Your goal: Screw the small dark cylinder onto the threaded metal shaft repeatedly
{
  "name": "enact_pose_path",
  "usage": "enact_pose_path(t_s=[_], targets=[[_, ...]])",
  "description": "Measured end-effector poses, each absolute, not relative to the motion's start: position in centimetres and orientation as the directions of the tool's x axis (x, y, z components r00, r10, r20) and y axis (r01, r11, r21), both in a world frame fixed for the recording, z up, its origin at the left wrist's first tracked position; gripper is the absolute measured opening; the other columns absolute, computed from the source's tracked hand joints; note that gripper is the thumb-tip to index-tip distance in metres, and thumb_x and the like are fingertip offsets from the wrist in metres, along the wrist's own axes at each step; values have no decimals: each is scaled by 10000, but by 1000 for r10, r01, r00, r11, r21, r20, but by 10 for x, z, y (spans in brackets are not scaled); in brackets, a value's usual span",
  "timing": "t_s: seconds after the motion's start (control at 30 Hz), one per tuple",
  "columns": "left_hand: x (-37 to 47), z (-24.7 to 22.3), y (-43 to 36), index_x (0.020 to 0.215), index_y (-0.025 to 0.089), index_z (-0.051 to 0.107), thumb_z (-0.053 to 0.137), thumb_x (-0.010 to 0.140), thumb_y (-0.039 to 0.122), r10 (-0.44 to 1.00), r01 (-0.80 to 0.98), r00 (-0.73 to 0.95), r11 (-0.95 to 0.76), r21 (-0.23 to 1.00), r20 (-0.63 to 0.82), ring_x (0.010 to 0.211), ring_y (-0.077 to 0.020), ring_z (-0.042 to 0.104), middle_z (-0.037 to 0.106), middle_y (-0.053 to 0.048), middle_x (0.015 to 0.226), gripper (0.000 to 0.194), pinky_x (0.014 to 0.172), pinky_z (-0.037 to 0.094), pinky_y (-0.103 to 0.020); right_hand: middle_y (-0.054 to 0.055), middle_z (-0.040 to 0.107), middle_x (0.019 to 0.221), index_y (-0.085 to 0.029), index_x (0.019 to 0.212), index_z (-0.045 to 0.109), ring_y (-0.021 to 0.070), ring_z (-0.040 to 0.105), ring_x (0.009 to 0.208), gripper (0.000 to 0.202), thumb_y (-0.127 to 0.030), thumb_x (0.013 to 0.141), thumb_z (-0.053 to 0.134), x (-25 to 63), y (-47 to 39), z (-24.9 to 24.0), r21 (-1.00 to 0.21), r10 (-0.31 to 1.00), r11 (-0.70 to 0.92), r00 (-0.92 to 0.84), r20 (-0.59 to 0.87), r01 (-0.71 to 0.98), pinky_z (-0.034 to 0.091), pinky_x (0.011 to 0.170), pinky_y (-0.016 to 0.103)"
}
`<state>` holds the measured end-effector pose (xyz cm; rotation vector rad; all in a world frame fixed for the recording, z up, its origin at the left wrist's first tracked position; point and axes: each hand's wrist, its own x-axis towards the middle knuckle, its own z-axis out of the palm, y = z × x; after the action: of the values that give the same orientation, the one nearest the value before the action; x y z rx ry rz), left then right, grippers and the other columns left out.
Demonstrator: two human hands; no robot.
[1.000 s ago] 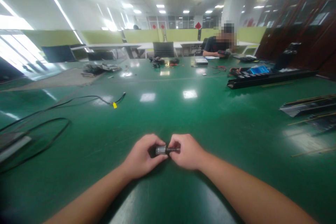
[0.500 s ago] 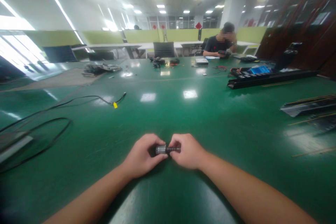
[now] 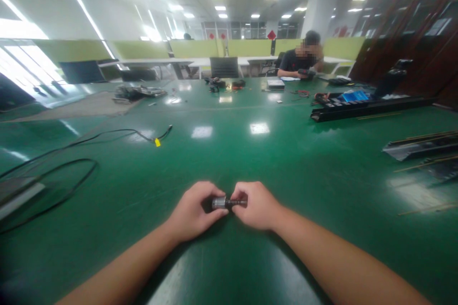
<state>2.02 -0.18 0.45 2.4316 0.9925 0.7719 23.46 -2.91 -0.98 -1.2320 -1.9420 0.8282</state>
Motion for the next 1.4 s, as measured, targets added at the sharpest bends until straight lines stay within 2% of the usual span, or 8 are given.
enact_pose_path(t_s=[0.47,1.4], targets=[[21,4,-2,916,210,638,742,762,327,747,511,564,-650,562,350,823,-204,583,647,-26,867,219,766,419,-336,-10,647,701,-176,768,635,131,569,630,63,-165,734,687,233,-30,-8,-811,939,316,-282,195,492,407,586,221],[20,5,-1,926,209,644,741,754,314,757,519,550,-640,566,352,835,-207,594,659,-31,880,223,778,432,-341,-7,661,700,-172,757,661,135,578,640,67,-181,729,721,238,-27,-5,-816,938,320,-285,199,481,413,592,220]])
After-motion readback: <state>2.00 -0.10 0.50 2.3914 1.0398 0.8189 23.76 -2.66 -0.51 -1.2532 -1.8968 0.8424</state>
